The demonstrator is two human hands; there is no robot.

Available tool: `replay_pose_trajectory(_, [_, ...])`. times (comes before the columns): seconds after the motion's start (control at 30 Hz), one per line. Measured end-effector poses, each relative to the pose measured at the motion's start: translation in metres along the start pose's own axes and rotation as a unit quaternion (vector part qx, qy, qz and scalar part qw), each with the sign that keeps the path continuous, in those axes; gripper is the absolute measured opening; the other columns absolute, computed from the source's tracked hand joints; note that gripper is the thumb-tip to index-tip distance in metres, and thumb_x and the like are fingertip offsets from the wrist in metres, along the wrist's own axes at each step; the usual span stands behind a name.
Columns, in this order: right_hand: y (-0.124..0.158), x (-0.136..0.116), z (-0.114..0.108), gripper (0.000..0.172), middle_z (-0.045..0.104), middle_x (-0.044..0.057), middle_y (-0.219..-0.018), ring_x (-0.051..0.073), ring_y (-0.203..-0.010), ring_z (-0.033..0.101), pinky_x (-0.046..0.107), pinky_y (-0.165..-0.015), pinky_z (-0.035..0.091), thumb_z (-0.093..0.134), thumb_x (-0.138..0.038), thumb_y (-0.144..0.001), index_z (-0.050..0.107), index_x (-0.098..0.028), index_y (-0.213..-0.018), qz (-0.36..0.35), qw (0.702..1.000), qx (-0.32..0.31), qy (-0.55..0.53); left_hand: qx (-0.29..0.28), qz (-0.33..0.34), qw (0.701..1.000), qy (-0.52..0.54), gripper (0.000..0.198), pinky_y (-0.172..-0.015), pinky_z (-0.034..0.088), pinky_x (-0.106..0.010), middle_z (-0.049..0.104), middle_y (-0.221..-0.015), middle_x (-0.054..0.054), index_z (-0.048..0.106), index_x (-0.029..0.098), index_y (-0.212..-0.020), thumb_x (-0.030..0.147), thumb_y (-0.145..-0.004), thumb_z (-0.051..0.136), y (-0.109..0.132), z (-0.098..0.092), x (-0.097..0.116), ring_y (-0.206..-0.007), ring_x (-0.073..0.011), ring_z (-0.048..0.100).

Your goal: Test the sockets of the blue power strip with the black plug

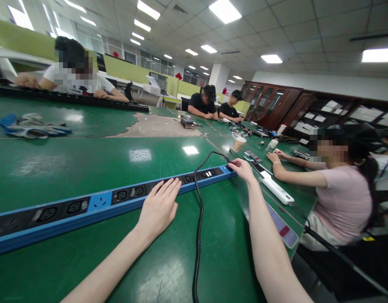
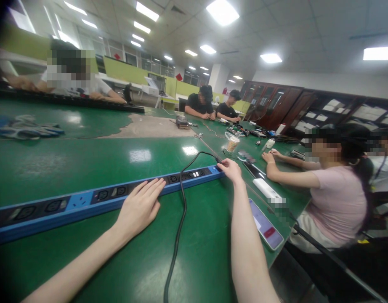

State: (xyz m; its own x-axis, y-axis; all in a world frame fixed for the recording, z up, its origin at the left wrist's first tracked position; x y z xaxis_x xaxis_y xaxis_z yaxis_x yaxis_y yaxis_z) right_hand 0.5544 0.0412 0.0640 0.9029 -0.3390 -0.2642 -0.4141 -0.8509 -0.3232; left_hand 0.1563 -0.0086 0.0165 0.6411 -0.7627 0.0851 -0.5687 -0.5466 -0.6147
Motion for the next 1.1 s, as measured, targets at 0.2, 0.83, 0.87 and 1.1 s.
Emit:
replay_pose_trajectory(0.2, [-0.006, -0.005, 0.007, 0.029, 0.077, 0.009, -0.113, 0.027, -0.108, 0.070, 0.034, -0.091, 0.048, 0.056, -0.046, -0.101, 0.068, -0.023, -0.115, 0.005, 0.997, 0.002, 0.074, -0.008, 0.002, 1.000, -0.002, 0.069, -0.127, 0.032, -0.050, 0.046, -0.162, -0.010, 0.046, 0.016, -0.158, 0.013, -0.090, 0.047, 0.000, 0.001, 0.001, -0.150, -0.0264, 0.045])
replay_pose_trajectory(0.83, [0.021, -0.012, 0.016, 0.046, 0.074, 0.018, -0.111, 0.033, -0.103, 0.071, 0.038, -0.092, 0.046, 0.031, -0.050, -0.110, 0.056, -0.016, -0.130, 0.036, 0.990, 0.067, 0.121, -0.017, -0.005, 1.000, 0.000, 0.068, -0.129, 0.029, -0.047, 0.045, -0.163, -0.009, 0.047, 0.015, -0.157, 0.013, -0.089, 0.049, -0.001, 0.001, -0.001, -0.151, -0.0261, 0.043])
replay_pose_trajectory(0.87, [0.023, -0.012, 0.017, 0.047, 0.074, 0.018, -0.110, 0.033, -0.103, 0.072, 0.038, -0.092, 0.046, 0.031, -0.050, -0.110, 0.056, -0.017, -0.131, 0.042, 0.989, 0.073, 0.120, -0.016, -0.006, 1.000, 0.001, 0.068, -0.129, 0.029, -0.047, 0.045, -0.163, -0.010, 0.047, 0.015, -0.157, 0.013, -0.089, 0.049, -0.001, 0.001, -0.001, -0.151, -0.0261, 0.043])
replay_pose_trajectory(1.1, [0.000, -0.011, 0.004, 0.045, 0.076, 0.017, -0.103, 0.031, -0.102, 0.071, 0.036, -0.090, 0.047, 0.037, -0.048, -0.109, 0.062, -0.016, -0.126, 0.018, 0.993, 0.073, 0.096, -0.015, -0.012, 1.000, -0.001, 0.067, -0.129, 0.029, -0.048, 0.046, -0.163, -0.010, 0.049, 0.015, -0.156, 0.013, -0.090, 0.049, 0.000, 0.000, -0.001, -0.151, -0.0264, 0.043])
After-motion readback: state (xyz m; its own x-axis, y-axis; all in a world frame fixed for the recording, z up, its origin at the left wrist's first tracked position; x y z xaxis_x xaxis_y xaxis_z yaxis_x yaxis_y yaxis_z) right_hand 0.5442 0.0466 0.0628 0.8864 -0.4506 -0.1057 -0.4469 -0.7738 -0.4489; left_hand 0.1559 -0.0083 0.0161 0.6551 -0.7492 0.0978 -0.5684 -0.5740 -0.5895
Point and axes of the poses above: each hand's wrist, its own y-axis away from the middle knuckle, its own z-axis out of the palm, x = y × z, the point moved 9 cm from there along -y, towards the middle knuckle
